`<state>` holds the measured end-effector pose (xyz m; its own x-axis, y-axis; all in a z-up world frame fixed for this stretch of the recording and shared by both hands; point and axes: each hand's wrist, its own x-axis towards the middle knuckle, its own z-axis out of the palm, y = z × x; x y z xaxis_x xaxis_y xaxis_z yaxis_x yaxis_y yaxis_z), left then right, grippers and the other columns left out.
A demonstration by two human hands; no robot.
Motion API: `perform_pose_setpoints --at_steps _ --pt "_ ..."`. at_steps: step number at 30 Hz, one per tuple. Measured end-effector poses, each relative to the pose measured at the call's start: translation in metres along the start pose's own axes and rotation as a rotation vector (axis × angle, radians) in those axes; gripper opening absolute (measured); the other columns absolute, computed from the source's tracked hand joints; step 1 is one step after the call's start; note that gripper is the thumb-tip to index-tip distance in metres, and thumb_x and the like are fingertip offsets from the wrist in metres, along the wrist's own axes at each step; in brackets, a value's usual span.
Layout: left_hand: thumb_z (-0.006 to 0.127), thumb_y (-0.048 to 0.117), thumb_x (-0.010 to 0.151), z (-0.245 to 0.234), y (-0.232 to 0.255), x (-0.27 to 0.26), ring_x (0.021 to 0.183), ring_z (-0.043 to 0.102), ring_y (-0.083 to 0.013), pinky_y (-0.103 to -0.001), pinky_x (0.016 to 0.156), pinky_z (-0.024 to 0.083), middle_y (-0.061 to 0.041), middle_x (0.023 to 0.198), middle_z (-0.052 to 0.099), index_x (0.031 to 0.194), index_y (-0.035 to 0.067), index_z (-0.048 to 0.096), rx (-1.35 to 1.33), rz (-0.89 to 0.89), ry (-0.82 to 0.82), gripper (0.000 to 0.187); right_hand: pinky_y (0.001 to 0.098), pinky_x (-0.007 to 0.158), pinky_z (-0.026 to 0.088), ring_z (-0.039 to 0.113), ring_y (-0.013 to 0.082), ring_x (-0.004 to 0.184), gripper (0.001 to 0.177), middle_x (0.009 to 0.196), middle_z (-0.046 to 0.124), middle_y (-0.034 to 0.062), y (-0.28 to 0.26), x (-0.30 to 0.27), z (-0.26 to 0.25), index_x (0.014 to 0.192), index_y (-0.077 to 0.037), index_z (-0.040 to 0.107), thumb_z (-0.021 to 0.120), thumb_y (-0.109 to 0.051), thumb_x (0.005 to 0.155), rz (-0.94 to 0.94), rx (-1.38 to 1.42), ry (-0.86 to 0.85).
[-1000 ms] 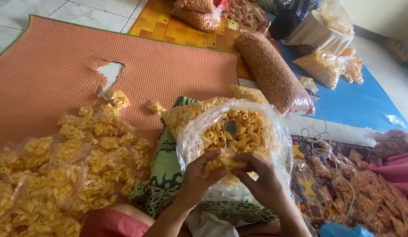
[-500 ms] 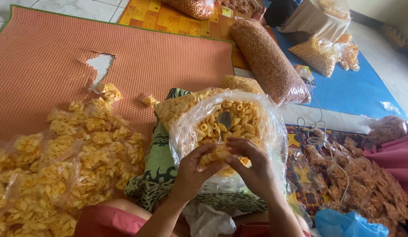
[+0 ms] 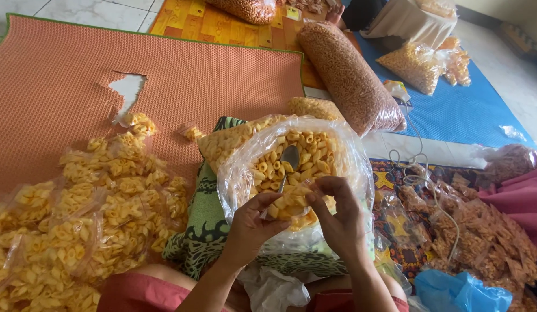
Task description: Scooping snacks from a large container into small plastic bags for individual sale
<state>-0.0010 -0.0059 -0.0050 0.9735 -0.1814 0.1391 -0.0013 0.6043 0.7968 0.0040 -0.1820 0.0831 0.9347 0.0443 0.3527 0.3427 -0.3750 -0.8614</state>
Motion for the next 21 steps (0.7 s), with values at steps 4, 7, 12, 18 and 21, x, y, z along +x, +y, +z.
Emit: perform_pose_setpoints --at_steps 4,7,12,18,21 --pt "0.074 -0.013 0.081 0.0 0.001 0.0 0.099 0.069 -0.0205 -0.031 0.087 0.06 -0.016 0.118 0.07 0.13 -0.002 0.062 0.004 0.001 -0.045 0.051 0.0271 0.081 0.057 0.07 0.0149 0.089 0.016 0.102 0.077 0.008 0.009 0.004 -0.006 0.105 0.001 0.072 0.072 -0.007 0.091 0.112 0.045 -0.032" --pt "0.085 0.014 0.076 0.003 0.006 0.0 0.112 0.067 -0.0251 -0.046 0.101 0.052 -0.012 0.128 0.067 0.137 0.007 0.057 0.199 -0.034 -0.101 0.067 0.027 0.077 0.056 0.066 0.0151 0.082 0.009 0.096 0.072 0.0081 0.01 0.005 -0.007 0.099 0.003 0.071 0.07 0.005 0.091 0.095 0.205 -0.013" --pt "0.081 0.026 0.08 0.017 0.031 0.014 0.101 0.068 -0.0166 -0.032 0.09 0.055 -0.007 0.113 0.075 0.128 0.006 0.071 0.465 -0.018 -0.009 0.053 0.0263 0.065 0.05 0.064 0.0156 0.074 0.01 0.086 0.071 0.0034 -0.016 0.017 -0.001 0.089 -0.005 0.071 0.072 0.002 0.082 -0.25 -0.293 -0.098" --pt "0.085 0.016 0.077 0.024 0.029 0.022 0.081 0.072 -0.0162 -0.028 0.077 0.06 -0.012 0.096 0.08 0.114 -0.002 0.076 0.26 0.0 0.051 0.041 0.0284 0.083 0.056 0.069 0.0168 0.094 0.036 0.107 0.075 0.0103 0.011 0.024 -0.016 0.128 0.0 0.066 0.063 -0.012 0.094 0.171 0.052 -0.16" --pt "0.082 0.01 0.08 0.03 0.034 0.024 0.079 0.073 -0.0175 -0.028 0.072 0.062 -0.014 0.095 0.08 0.111 0.0 0.076 0.187 0.027 0.085 0.033 0.0411 0.085 0.063 0.072 0.0272 0.097 0.049 0.1 0.074 0.017 0.011 0.027 -0.021 0.111 0.002 0.071 0.071 -0.04 0.087 0.055 0.13 -0.239"
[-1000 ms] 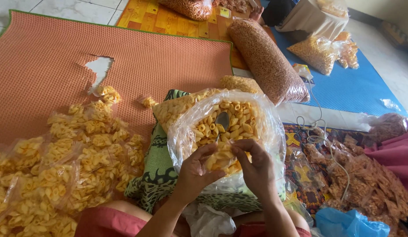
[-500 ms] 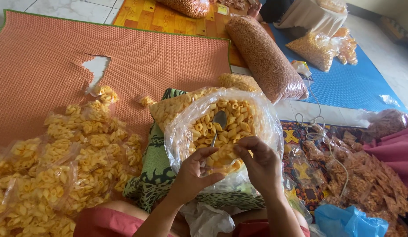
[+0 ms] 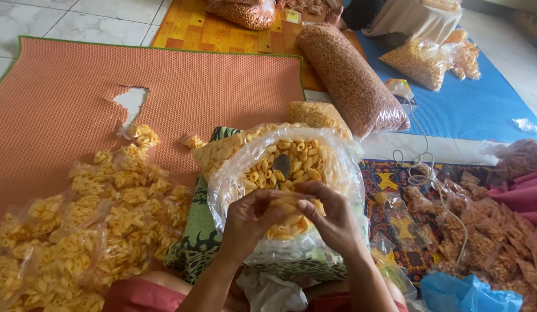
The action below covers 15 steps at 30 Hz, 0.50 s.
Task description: Scooping snacks from a large container into small plastic bags for individual sale
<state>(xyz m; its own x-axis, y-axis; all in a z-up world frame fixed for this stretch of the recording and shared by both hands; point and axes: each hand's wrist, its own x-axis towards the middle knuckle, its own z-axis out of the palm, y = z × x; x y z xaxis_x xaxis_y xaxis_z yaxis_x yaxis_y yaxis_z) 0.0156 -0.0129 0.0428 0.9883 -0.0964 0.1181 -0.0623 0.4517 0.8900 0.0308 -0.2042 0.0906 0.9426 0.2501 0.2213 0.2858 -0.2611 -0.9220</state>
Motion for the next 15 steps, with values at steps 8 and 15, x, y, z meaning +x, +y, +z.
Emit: perform_pose_setpoints --at_steps 8,15 --pt "0.073 0.005 0.088 0.002 -0.011 0.0 0.073 0.063 -0.0122 -0.025 0.063 0.055 -0.008 0.09 0.074 0.109 0.006 0.076 0.001 0.081 0.006 0.021 0.0254 0.073 0.056 0.068 0.0143 0.078 0.014 0.092 0.078 0.0094 0.011 -0.014 0.0 0.101 0.002 0.077 0.074 0.002 0.088 0.045 0.197 0.044" --pt "0.071 0.012 0.093 0.0 -0.004 -0.001 0.104 0.073 -0.0189 -0.033 0.089 0.062 -0.008 0.109 0.077 0.099 0.01 0.076 0.252 0.243 -0.022 0.009 0.026 0.078 0.054 0.069 0.0138 0.084 0.007 0.099 0.08 0.005 0.01 -0.016 -0.003 0.093 -0.002 0.077 0.076 -0.003 0.086 0.08 0.01 0.072"
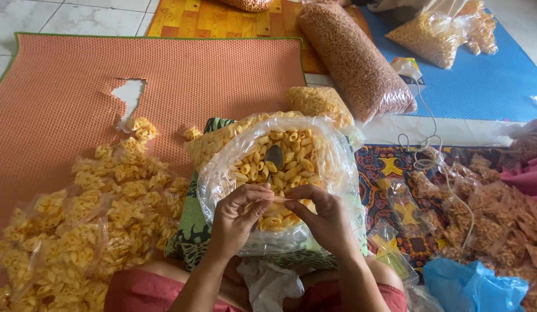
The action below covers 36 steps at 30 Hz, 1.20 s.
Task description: Scooping snacks from a large container into small plastic bags for individual sale
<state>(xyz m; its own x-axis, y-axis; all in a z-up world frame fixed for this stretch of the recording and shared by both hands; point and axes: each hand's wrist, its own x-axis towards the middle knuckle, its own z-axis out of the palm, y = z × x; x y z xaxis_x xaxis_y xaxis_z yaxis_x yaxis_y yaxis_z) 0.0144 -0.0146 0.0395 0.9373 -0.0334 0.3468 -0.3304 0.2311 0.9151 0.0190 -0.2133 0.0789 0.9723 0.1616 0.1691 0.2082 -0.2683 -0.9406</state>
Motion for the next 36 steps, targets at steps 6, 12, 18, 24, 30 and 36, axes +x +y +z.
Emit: perform_pose_setpoints --at_steps 6,12,18,24,30,36 --pt "0.07 0.028 0.092 0.002 0.013 0.001 0.128 0.064 -0.0245 -0.044 0.108 0.051 -0.005 0.097 0.077 0.087 0.012 0.071 0.115 -0.017 -0.063 0.017 0.0283 0.076 0.053 0.067 0.0178 0.083 0.009 0.091 0.071 0.0047 -0.013 0.0 -0.012 0.087 -0.002 0.069 0.076 -0.005 0.084 -0.186 -0.212 -0.098" --pt "0.075 0.02 0.087 0.007 0.011 -0.005 0.123 0.068 -0.025 -0.042 0.105 0.053 -0.005 0.096 0.08 0.09 0.012 0.075 0.137 0.02 -0.046 0.009 0.0339 0.093 0.043 0.061 0.0199 0.086 0.014 0.092 0.069 0.0036 -0.024 -0.007 -0.016 0.088 -0.006 0.068 0.079 -0.012 0.081 -0.328 -0.307 -0.079" --pt "0.081 0.015 0.082 0.012 0.011 -0.005 0.118 0.066 -0.0218 -0.038 0.101 0.057 0.0 0.102 0.074 0.095 0.013 0.081 0.293 0.073 -0.081 0.014 0.0335 0.09 0.043 0.059 0.0195 0.082 0.012 0.086 0.067 0.0029 -0.02 -0.006 -0.015 0.084 -0.007 0.066 0.076 -0.013 0.084 -0.353 -0.313 -0.058" --pt "0.083 0.013 0.077 0.005 0.011 -0.003 0.109 0.072 -0.0219 -0.038 0.099 0.056 -0.001 0.097 0.08 0.088 0.012 0.074 0.35 0.079 -0.05 0.015 0.0365 0.093 0.041 0.057 0.0194 0.083 0.009 0.086 0.064 0.0023 -0.02 -0.006 -0.015 0.087 -0.01 0.063 0.072 -0.012 0.086 -0.414 -0.428 -0.089" --pt "0.079 0.014 0.082 0.002 0.007 -0.006 0.113 0.069 -0.021 -0.04 0.103 0.056 -0.001 0.1 0.076 0.089 0.014 0.073 0.318 0.168 0.0 0.009 0.0373 0.101 0.039 0.06 0.017 0.084 0.012 0.085 0.069 -0.0008 -0.022 -0.006 -0.016 0.085 -0.01 0.07 0.079 -0.018 0.082 -0.387 -0.431 -0.07" --pt "0.072 0.022 0.091 0.003 0.014 -0.01 0.111 0.069 -0.022 -0.039 0.101 0.055 -0.006 0.104 0.075 0.088 0.011 0.073 0.164 0.035 -0.033 0.011 0.0357 0.097 0.041 0.058 0.0174 0.079 0.014 0.079 0.065 0.0006 -0.024 0.0 -0.018 0.077 -0.008 0.068 0.081 -0.011 0.079 -0.369 -0.297 -0.108"
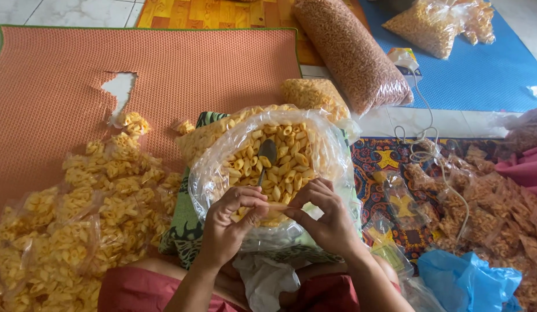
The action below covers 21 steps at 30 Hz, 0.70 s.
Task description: Scooping snacks from a large container into small plastic bags for individual sale
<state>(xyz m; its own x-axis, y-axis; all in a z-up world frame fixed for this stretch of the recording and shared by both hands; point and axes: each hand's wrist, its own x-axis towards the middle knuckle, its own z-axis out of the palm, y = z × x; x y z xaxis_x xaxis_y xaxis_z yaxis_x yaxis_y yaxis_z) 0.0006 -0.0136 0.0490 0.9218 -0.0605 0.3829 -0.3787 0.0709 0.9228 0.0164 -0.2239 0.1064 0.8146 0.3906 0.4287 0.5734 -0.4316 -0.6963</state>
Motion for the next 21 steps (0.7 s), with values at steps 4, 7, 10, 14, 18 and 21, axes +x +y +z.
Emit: perform_pose_setpoints --at_steps 4,7,10,14,18,21 --pt "0.066 0.017 0.098 0.009 -0.014 -0.005 0.097 0.072 -0.0176 -0.036 0.089 0.063 -0.005 0.11 0.075 0.106 0.016 0.069 -0.046 0.085 0.032 0.009 0.0349 0.094 0.041 0.057 0.0183 0.08 0.016 0.078 0.066 0.0011 0.002 -0.007 0.005 0.075 -0.007 0.067 0.08 -0.014 0.081 0.008 0.025 0.017" --pt "0.074 0.019 0.09 0.018 -0.012 -0.013 0.117 0.063 -0.0274 -0.044 0.104 0.058 -0.013 0.122 0.064 0.105 0.008 0.058 0.274 0.234 0.313 0.025 0.0309 0.079 0.049 0.061 0.0177 0.083 0.011 0.079 0.068 0.0035 0.002 -0.02 0.017 0.077 -0.006 0.07 0.079 -0.011 0.08 0.237 0.052 0.145" --pt "0.066 0.02 0.096 0.03 -0.012 -0.023 0.115 0.063 -0.0272 -0.045 0.101 0.058 -0.01 0.123 0.064 0.098 0.011 0.065 0.308 0.298 0.262 0.01 0.0314 0.088 0.043 0.055 0.0161 0.084 0.009 0.077 0.065 0.0014 -0.004 -0.026 0.031 0.08 -0.007 0.069 0.077 -0.008 0.082 0.172 0.07 0.264" --pt "0.054 0.017 0.105 0.043 -0.001 -0.035 0.139 0.048 -0.0387 -0.053 0.115 0.043 -0.02 0.145 0.056 0.137 0.004 0.058 0.077 0.217 0.13 0.034 0.0378 0.089 0.053 0.07 0.0247 0.096 0.01 0.102 0.071 0.0131 -0.011 -0.034 0.054 0.083 -0.003 0.072 0.081 -0.006 0.083 0.108 0.142 0.396" --pt "0.057 0.021 0.104 0.052 0.0 -0.046 0.143 0.045 -0.0388 -0.054 0.115 0.039 -0.023 0.15 0.052 0.145 0.0 0.054 -0.195 0.089 0.128 0.047 0.049 0.095 0.054 0.07 0.0368 0.112 0.011 0.122 0.071 0.0194 -0.02 -0.048 0.069 0.1 -0.004 0.077 0.067 -0.006 0.096 0.048 0.15 0.372" --pt "0.076 0.014 0.093 0.051 -0.015 -0.052 0.127 0.062 -0.0284 -0.044 0.108 0.049 -0.02 0.133 0.066 0.144 0.003 0.058 -0.184 -0.015 0.202 0.055 0.0529 0.099 0.05 0.063 0.0431 0.117 0.027 0.132 0.065 0.0219 -0.03 -0.059 0.067 0.114 -0.002 0.073 0.05 -0.008 0.103 0.0 0.13 0.267"
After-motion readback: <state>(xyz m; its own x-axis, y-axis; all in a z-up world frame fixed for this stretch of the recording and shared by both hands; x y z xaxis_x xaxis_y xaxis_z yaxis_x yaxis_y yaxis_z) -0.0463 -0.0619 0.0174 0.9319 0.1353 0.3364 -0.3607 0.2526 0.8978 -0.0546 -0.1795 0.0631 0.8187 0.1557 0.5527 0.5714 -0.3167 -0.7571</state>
